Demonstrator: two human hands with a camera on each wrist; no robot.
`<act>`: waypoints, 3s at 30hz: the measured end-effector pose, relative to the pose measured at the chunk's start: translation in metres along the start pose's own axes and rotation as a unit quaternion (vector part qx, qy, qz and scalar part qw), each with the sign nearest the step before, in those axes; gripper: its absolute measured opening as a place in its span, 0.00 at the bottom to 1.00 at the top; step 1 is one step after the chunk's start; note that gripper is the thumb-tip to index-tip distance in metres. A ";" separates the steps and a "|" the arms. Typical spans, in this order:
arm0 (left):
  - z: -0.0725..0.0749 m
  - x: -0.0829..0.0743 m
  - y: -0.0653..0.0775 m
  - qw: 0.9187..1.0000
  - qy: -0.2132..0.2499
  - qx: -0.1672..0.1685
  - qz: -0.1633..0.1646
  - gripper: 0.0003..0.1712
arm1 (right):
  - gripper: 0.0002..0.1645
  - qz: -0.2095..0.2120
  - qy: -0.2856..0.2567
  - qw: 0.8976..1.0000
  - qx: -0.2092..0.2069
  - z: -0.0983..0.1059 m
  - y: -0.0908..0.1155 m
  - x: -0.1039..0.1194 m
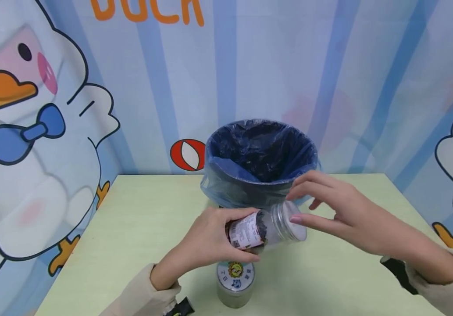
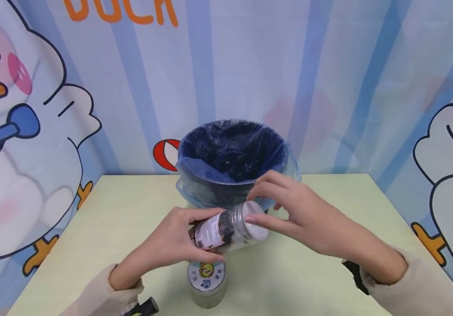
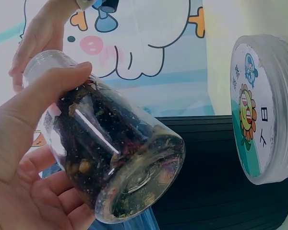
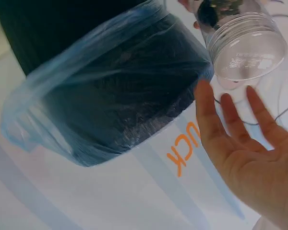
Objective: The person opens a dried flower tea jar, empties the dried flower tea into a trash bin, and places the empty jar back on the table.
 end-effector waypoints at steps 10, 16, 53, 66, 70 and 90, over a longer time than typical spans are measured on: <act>0.003 -0.001 0.002 1.000 -0.017 -0.009 0.006 0.42 | 0.31 -0.094 -0.034 0.993 0.064 -0.017 -0.002 -0.009; 0.002 0.000 0.003 1.000 -0.007 -0.006 0.014 0.42 | 0.31 0.010 -0.062 0.995 0.077 -0.016 0.001 -0.004; 0.004 -0.001 0.005 1.000 -0.020 -0.022 0.010 0.42 | 0.27 -0.111 -0.020 0.994 -0.001 -0.019 0.005 -0.012; 0.010 0.002 0.007 0.999 -0.037 -0.025 -0.001 0.43 | 0.38 0.092 -0.049 0.994 0.016 -0.024 0.003 0.002; 0.009 0.003 0.006 0.999 -0.039 -0.022 -0.002 0.43 | 0.43 0.096 -0.043 0.994 0.022 -0.024 0.003 0.002; 0.010 0.003 0.008 0.999 -0.038 -0.022 0.003 0.44 | 0.33 -0.029 -0.078 0.996 0.030 -0.028 -0.001 -0.006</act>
Point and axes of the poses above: each hand's wrist, its own y-axis away from the middle knuckle, its own z-axis out of the back of the hand, x = y × z, the point moved 6 cm from there along -y, towards the middle knuckle, and after that the axes turned 15 degrees about -z, right-handed, at the moved point
